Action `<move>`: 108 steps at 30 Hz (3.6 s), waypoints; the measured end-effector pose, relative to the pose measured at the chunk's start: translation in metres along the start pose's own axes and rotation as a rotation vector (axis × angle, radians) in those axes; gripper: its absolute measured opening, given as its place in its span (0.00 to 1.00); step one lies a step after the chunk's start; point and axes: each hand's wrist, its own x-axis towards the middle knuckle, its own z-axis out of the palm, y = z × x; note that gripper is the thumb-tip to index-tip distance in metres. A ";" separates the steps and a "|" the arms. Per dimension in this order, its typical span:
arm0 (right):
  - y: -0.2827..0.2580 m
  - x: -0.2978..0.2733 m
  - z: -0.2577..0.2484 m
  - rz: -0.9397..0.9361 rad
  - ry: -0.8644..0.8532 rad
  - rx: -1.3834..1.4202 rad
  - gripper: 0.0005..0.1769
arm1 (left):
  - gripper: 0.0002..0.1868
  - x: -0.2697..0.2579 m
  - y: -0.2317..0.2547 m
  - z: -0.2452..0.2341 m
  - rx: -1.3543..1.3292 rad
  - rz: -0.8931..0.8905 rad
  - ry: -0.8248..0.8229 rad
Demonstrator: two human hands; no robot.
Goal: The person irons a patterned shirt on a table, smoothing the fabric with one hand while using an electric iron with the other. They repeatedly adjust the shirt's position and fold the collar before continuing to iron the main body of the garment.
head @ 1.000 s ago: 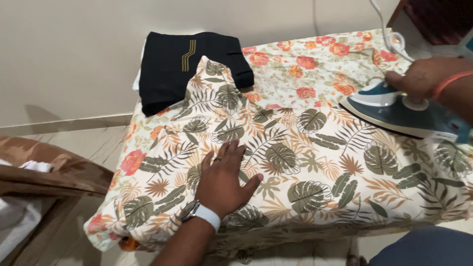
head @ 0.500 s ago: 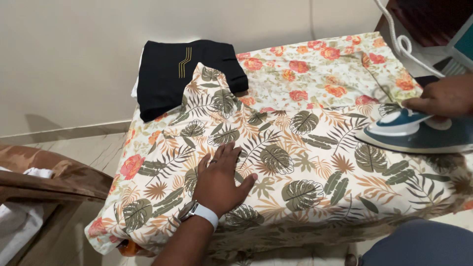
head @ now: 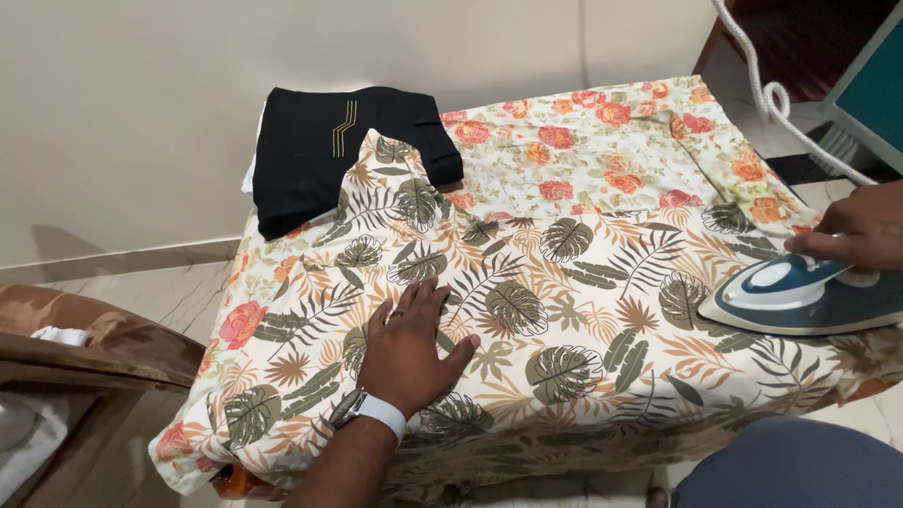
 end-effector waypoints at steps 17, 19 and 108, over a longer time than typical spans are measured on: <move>-0.021 0.056 0.000 0.262 0.474 0.311 0.42 | 0.40 -0.006 -0.001 0.003 0.038 -0.005 0.142; -0.030 0.060 -0.013 0.294 0.463 0.348 0.43 | 0.40 -0.007 -0.002 0.003 0.037 0.009 0.149; -0.303 -0.080 -0.049 -0.288 0.609 0.419 0.48 | 0.49 -0.004 -0.058 -0.015 0.208 -0.298 -0.030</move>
